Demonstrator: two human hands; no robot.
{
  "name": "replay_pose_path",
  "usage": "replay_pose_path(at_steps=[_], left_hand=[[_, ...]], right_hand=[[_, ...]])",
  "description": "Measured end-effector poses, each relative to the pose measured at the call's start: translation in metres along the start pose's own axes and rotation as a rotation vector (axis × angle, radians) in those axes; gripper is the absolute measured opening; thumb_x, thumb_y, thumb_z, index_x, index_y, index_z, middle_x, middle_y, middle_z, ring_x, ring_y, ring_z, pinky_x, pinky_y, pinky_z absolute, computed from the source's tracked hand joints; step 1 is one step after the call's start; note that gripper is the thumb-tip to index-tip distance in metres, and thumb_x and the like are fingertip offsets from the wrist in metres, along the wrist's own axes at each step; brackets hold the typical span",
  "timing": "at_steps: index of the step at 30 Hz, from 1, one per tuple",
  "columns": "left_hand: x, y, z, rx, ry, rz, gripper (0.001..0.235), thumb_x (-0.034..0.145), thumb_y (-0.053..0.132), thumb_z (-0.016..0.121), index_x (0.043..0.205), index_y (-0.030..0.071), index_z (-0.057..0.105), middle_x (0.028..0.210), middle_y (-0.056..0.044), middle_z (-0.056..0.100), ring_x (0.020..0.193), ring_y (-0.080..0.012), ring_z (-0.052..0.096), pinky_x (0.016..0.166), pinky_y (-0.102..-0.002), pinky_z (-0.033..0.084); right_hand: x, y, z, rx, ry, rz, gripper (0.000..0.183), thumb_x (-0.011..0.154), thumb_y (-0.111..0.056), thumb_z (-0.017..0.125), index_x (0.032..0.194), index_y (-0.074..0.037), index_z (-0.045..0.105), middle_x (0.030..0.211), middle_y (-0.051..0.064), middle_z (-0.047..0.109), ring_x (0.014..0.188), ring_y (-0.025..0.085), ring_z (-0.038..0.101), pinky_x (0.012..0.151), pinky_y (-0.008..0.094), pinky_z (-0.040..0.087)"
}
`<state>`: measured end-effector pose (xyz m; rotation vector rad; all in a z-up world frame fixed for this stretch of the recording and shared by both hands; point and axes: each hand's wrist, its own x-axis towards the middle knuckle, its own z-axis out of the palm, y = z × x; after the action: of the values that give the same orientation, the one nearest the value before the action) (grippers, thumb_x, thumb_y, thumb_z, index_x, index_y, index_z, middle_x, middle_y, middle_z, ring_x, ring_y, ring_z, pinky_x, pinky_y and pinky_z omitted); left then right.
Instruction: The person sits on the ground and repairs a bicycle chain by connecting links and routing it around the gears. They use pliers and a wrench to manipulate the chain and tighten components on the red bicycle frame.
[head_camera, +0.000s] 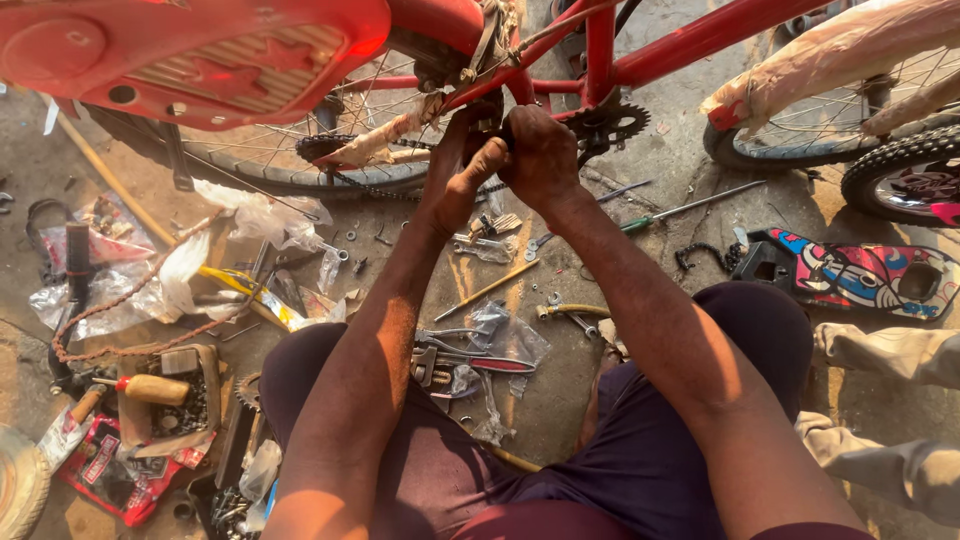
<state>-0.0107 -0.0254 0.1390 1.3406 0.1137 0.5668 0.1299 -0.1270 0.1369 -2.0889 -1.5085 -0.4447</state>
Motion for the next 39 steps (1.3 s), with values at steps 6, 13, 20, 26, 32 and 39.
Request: replay_pose_path(at_steps=[6, 13, 20, 26, 32, 39], left_hand=[[-0.001, -0.005, -0.007, -0.008, 0.054, -0.056, 0.067, 0.106, 0.065, 0.052, 0.13, 0.005, 0.063, 0.09, 0.0, 0.05, 0.075, -0.0078, 0.039, 0.066, -0.026, 0.032], [0.001, 0.005, -0.006, -0.109, 0.113, -0.104, 0.062, 0.103, 0.063, 0.05, 0.128, 0.007, 0.058, 0.102, -0.005, 0.074, 0.067, -0.0062, 0.039, 0.061, -0.026, 0.034], [0.005, 0.013, -0.003, -0.108, 0.11, -0.111, 0.064, 0.104, 0.06, 0.051, 0.142, 0.009, 0.056, 0.111, -0.01, 0.078, 0.074, -0.0074, 0.052, 0.064, -0.026, 0.036], [0.003, 0.012, -0.002, -0.108, 0.107, -0.118, 0.063, 0.105, 0.059, 0.052, 0.142, 0.009, 0.056, 0.109, -0.009, 0.078, 0.073, -0.0078, 0.046, 0.065, -0.026, 0.036], [0.004, 0.004, -0.005, -0.021, 0.089, -0.083, 0.07, 0.102, 0.058, 0.055, 0.15, 0.008, 0.051, 0.119, -0.008, 0.07, 0.091, -0.0093, 0.055, 0.078, -0.027, 0.043], [0.004, 0.006, -0.003, 0.044, 0.123, -0.075, 0.071, 0.101, 0.055, 0.054, 0.151, 0.006, 0.046, 0.139, -0.017, 0.062, 0.124, -0.025, 0.063, 0.105, -0.041, 0.048]], right_hand=[[-0.003, -0.005, 0.008, 0.052, 0.002, 0.049, 0.023, 0.088, -0.009, 0.07, 0.079, -0.006, 0.048, 0.07, 0.013, 0.054, 0.066, 0.032, 0.061, 0.059, 0.046, 0.049], [-0.017, 0.025, -0.005, 0.178, -0.056, 0.329, 0.022, 0.099, -0.011, 0.065, 0.08, -0.002, 0.059, 0.073, 0.016, 0.062, 0.065, 0.031, 0.064, 0.063, 0.046, 0.051], [-0.025, 0.009, -0.029, 0.269, 0.088, 0.004, 0.018, 0.101, -0.009, 0.071, 0.117, -0.001, 0.067, 0.092, 0.012, 0.072, 0.074, 0.023, 0.073, 0.063, 0.034, 0.06], [-0.008, -0.014, -0.047, 0.208, 0.103, -0.042, 0.024, 0.094, -0.009, 0.078, 0.117, -0.004, 0.071, 0.089, 0.01, 0.07, 0.074, 0.026, 0.071, 0.062, 0.037, 0.056], [-0.002, -0.011, -0.037, 0.315, 0.079, -0.026, 0.012, 0.097, -0.011, 0.08, 0.1, -0.006, 0.07, 0.087, 0.011, 0.067, 0.074, 0.028, 0.069, 0.063, 0.04, 0.053], [-0.002, -0.002, -0.031, 0.324, 0.052, -0.024, 0.007, 0.094, -0.006, 0.077, 0.098, -0.004, 0.072, 0.088, 0.013, 0.07, 0.078, 0.031, 0.07, 0.066, 0.041, 0.055]])
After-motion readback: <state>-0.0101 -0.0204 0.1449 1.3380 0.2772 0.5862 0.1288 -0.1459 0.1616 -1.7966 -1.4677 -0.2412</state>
